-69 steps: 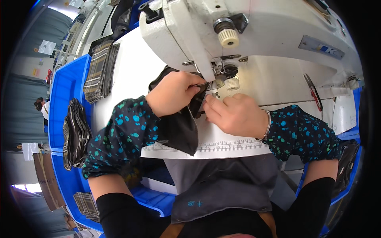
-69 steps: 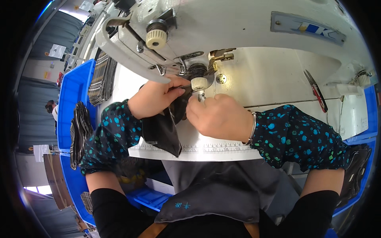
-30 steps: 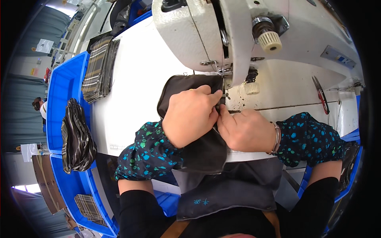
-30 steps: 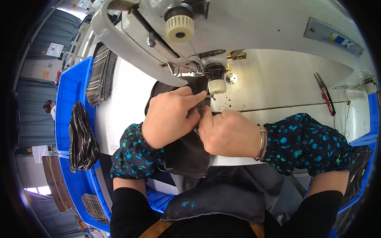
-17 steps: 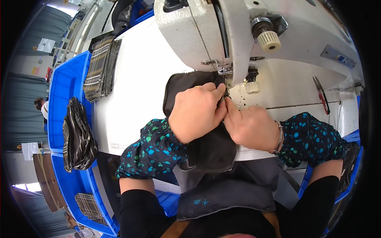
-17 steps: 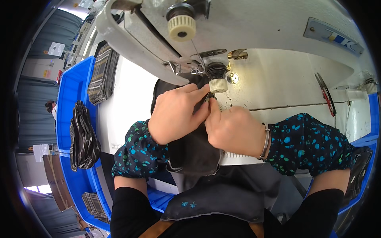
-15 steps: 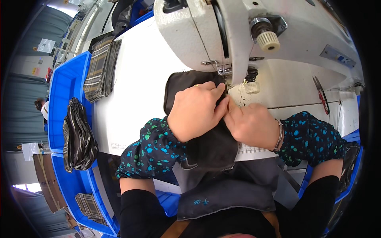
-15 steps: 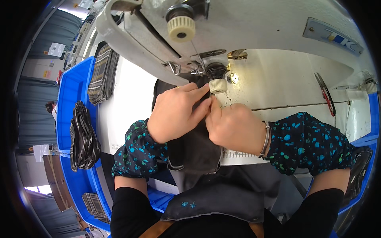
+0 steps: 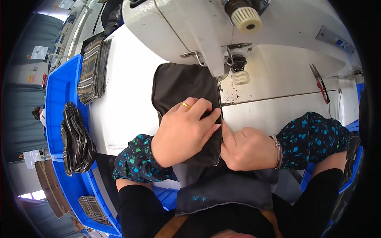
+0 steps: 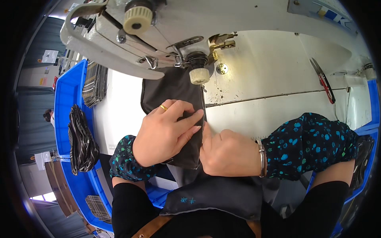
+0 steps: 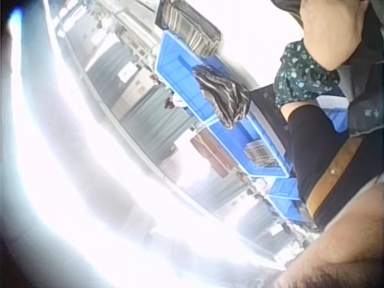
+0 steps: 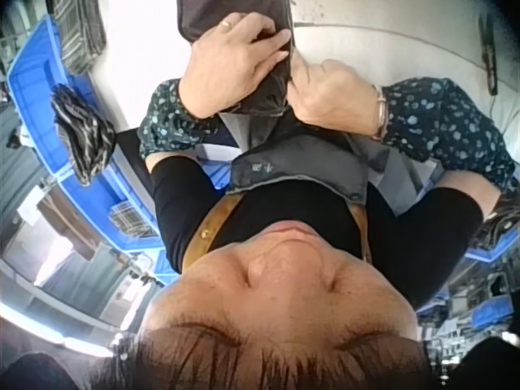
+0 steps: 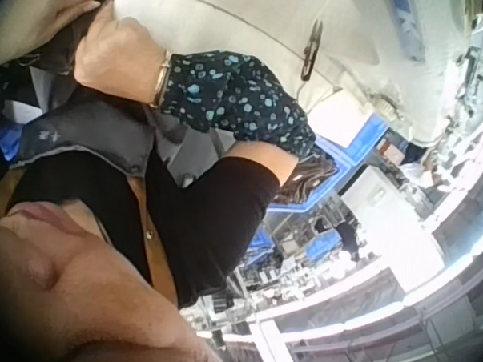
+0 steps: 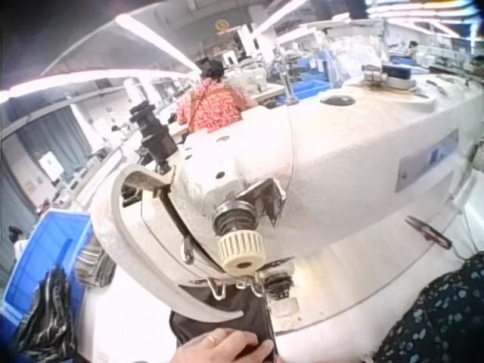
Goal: The person operates an industrial sewing machine to stitch zippers onto small fabric pouches. They align the zipper with the plaid fabric, guide the material under the presser foot, and sew along the edge. After completing the seam, they cut the thread and place the finished pouch into a blue bin before picking up the next item.
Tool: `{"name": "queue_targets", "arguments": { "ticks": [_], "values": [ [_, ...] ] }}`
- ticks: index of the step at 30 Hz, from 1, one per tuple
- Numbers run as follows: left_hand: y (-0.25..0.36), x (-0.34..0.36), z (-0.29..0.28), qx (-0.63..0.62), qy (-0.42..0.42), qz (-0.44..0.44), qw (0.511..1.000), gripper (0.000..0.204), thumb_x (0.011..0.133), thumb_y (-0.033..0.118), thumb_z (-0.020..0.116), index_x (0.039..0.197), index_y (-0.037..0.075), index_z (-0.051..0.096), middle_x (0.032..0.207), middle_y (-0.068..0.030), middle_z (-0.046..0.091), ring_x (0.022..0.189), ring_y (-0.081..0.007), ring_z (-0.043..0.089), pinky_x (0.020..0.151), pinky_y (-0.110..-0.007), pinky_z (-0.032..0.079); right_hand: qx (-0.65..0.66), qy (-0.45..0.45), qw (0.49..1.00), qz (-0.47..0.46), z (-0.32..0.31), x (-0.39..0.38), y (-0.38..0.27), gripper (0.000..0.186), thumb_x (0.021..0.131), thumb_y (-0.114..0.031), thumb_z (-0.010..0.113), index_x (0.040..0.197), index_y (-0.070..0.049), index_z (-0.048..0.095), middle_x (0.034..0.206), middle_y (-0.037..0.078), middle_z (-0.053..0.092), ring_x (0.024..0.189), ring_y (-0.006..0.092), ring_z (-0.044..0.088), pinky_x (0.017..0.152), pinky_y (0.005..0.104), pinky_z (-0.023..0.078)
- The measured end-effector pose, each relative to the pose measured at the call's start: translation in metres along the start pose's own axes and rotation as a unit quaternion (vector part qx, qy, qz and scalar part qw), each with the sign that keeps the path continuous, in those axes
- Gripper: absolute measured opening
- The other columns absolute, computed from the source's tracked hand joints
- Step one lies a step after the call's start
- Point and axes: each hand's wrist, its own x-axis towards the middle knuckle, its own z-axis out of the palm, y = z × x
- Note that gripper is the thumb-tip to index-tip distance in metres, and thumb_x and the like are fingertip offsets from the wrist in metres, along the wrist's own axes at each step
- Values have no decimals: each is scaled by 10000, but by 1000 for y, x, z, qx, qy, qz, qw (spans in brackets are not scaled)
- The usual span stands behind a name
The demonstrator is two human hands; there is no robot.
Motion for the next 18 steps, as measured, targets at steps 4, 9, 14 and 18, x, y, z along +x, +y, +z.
{"name": "queue_targets", "arguments": {
  "ticks": [4,9,14,18],
  "values": [
    [5,-3,4,1,12,0,1000,346,859,135,792,1194,56,762,1107,-73,659,975,-282,661,772,-384,577,8,22,1000,-7,4,0,1,203,709,-209,671,641,-18,681,938,380,737,504,173,580,441,277,374],
    [14,-6,13,3,35,-19,999,373,854,105,790,1213,19,738,1118,-89,651,981,-295,663,800,-384,579,22,41,999,-15,8,-1,2,204,710,-209,670,643,-17,679,927,378,736,501,172,585,432,281,380],
    [16,-7,20,12,60,-10,998,385,852,87,786,1219,-10,719,1128,-112,637,994,-319,655,834,-390,576,35,32,999,-14,5,-1,1,208,713,-213,661,628,-23,664,919,382,733,492,170,580,425,283,379],
    [15,-8,21,6,62,-6,998,382,853,89,787,1214,-14,720,1161,-119,637,1008,-326,649,834,-389,574,39,36,998,-15,6,-1,0,211,714,-220,654,621,-30,659,915,388,729,483,171,572,415,289,371]
  ]
}}
